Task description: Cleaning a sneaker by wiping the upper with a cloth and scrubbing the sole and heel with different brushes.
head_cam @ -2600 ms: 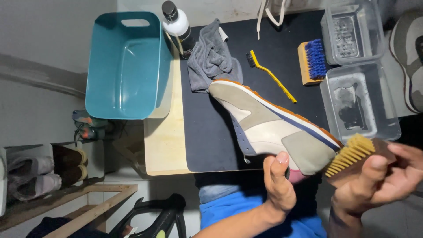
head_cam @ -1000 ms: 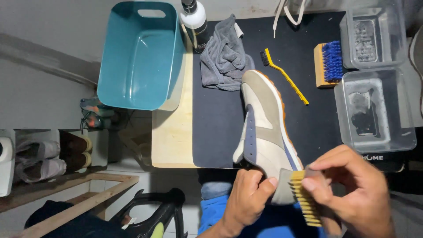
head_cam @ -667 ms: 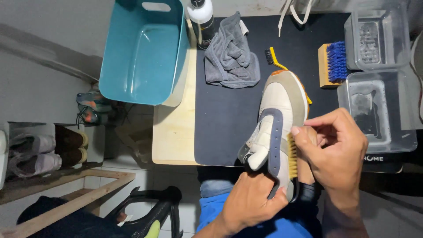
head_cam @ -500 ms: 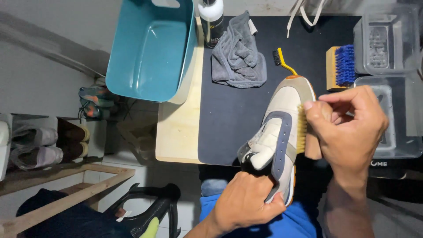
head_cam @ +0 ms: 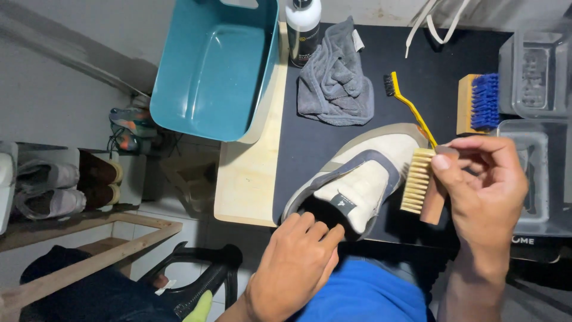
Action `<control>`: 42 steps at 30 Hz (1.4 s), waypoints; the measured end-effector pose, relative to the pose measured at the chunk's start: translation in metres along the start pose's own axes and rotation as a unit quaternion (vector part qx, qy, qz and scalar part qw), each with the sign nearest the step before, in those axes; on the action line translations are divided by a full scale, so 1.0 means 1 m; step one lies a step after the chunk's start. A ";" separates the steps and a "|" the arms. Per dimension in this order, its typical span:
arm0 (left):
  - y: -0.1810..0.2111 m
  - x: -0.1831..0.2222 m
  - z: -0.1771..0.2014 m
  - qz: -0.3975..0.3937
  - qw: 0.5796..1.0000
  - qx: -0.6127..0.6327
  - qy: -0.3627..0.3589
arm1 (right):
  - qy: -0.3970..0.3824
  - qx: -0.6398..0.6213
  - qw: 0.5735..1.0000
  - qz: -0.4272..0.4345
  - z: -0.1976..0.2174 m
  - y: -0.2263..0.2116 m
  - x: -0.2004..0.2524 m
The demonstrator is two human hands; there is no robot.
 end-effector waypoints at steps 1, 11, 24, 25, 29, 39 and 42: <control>-0.001 0.000 0.004 0.005 0.998 0.062 0.026 | -0.015 0.021 1.000 -0.009 -0.002 0.001 0.001; 0.011 -0.027 -0.010 0.098 0.979 0.145 0.105 | -0.026 0.031 0.996 0.082 -0.027 -0.011 0.064; 0.017 -0.033 0.002 0.168 0.952 0.238 0.093 | 0.087 0.212 0.963 0.139 -0.016 0.004 -0.003; 0.018 -0.035 0.005 0.172 0.940 0.286 0.074 | 0.037 0.188 0.974 0.124 -0.017 -0.004 0.003; 0.031 -0.043 0.016 0.152 0.882 0.440 0.079 | -0.070 0.095 0.988 0.104 -0.014 -0.033 0.027; 0.040 -0.053 -0.022 0.017 0.159 0.945 0.285 | -0.066 -0.179 0.963 -0.191 0.001 0.048 0.032; 0.038 -0.066 -0.009 0.202 0.201 0.907 0.310 | -0.066 -0.228 0.959 -0.157 -0.006 0.063 0.034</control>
Point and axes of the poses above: each hand's wrist, its own x-axis away from the middle knuckle, its own z-axis out of the back of the hand, y = z × x, the point moved 1 cm from there along -x, towards the middle knuckle, and after that the axes turned 9 degrees about x, right-handed, at the moved point
